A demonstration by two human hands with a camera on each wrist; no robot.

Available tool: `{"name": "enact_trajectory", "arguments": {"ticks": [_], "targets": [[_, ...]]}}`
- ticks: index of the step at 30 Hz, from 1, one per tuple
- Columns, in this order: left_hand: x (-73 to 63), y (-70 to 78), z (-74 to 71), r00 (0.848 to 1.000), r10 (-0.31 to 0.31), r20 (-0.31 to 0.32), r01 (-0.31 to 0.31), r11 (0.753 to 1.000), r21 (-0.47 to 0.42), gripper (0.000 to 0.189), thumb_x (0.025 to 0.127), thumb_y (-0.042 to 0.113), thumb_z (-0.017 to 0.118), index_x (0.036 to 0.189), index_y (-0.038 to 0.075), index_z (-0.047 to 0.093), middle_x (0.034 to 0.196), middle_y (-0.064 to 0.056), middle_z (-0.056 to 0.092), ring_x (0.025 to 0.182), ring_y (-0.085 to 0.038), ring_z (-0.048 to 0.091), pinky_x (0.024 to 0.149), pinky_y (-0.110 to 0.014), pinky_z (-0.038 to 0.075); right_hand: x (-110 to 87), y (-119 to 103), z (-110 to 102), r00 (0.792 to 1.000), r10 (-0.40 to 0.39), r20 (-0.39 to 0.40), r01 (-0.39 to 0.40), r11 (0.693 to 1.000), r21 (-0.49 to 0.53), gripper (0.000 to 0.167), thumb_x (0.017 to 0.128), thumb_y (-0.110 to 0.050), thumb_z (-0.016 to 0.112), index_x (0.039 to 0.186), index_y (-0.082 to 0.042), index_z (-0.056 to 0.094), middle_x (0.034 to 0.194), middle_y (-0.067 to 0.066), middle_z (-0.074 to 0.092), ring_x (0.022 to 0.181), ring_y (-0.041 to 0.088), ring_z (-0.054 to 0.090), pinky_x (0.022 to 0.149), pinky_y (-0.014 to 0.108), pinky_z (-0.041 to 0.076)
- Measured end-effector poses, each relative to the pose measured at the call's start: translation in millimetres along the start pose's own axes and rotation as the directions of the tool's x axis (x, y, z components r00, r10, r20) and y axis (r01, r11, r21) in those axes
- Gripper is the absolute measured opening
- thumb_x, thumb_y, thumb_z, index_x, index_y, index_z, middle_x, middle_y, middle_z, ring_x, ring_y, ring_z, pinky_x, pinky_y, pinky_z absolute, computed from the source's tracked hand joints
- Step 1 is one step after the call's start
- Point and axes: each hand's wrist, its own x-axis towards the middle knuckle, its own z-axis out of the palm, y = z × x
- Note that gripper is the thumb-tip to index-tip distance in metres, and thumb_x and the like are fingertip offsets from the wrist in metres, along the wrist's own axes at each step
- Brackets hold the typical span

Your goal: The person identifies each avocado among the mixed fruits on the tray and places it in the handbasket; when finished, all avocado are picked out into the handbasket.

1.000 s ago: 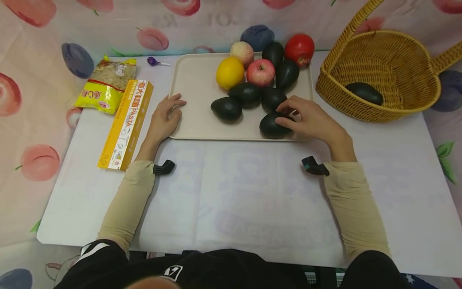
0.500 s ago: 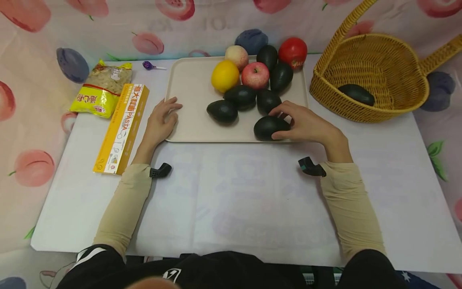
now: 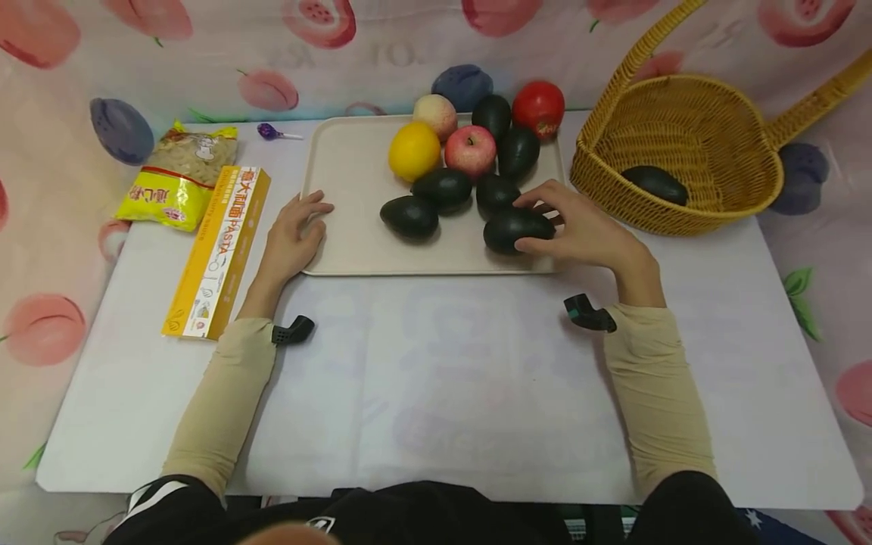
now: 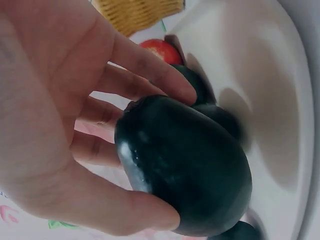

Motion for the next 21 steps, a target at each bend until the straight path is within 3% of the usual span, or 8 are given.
{"name": "enact_trajectory", "arguments": {"ticks": [5, 11, 16, 21], "targets": [[-1.0, -1.0, -0.6, 1.000, 0.004, 0.001, -0.004, 1.000, -0.009, 0.030, 0.092, 0.014, 0.050, 0.119, 0.014, 0.064, 0.145, -0.001, 0.047, 0.144, -0.027, 0.023, 0.117, -0.053, 0.019, -5.0, 5, -8, 0.997, -0.001, -0.075, 0.001, 1.000, 0.006, 0.051, 0.075, -0.022, 0.079, 0.122, -0.023, 0.058, 0.112, -0.010, 0.053, 0.105, 0.000, 0.048, 0.084, 0.015, 0.038], [-1.5, -1.2, -1.0, 1.000, 0.008, -0.012, -0.008, 1.000, -0.013, 0.030, 0.091, 0.013, 0.051, 0.118, 0.014, 0.065, 0.144, -0.002, 0.048, 0.144, -0.026, 0.024, 0.117, -0.051, 0.019, -11.3, 14, -23, 0.978, -0.005, -0.208, 0.016, 0.999, 0.051, 0.058, 0.074, -0.009, 0.078, 0.128, -0.016, 0.056, 0.116, -0.011, 0.048, 0.104, 0.002, 0.048, 0.086, 0.006, 0.036], [-2.0, 0.0, -0.8, 1.000, 0.007, -0.013, -0.007, 1.000, -0.012, 0.030, 0.090, 0.012, 0.052, 0.117, 0.014, 0.065, 0.144, -0.002, 0.048, 0.144, -0.025, 0.024, 0.117, -0.052, 0.019, -19.9, 21, -37, 0.938, 0.012, -0.346, 0.010, 0.998, 0.062, 0.060, 0.073, -0.003, 0.077, 0.129, -0.012, 0.057, 0.116, -0.017, 0.046, 0.105, 0.002, 0.046, 0.088, 0.006, 0.037], [-1.9, 1.6, 0.0, 1.000, 0.012, -0.015, -0.012, 1.000, -0.008, 0.031, 0.089, 0.010, 0.053, 0.117, 0.014, 0.065, 0.144, -0.002, 0.049, 0.144, -0.026, 0.025, 0.116, -0.053, 0.020, -27.0, 29, -48, 0.886, 0.028, -0.462, 0.024, 0.994, 0.105, 0.059, 0.072, 0.001, 0.075, 0.128, -0.009, 0.058, 0.117, -0.014, 0.049, 0.106, 0.003, 0.049, 0.091, 0.007, 0.041]]}}
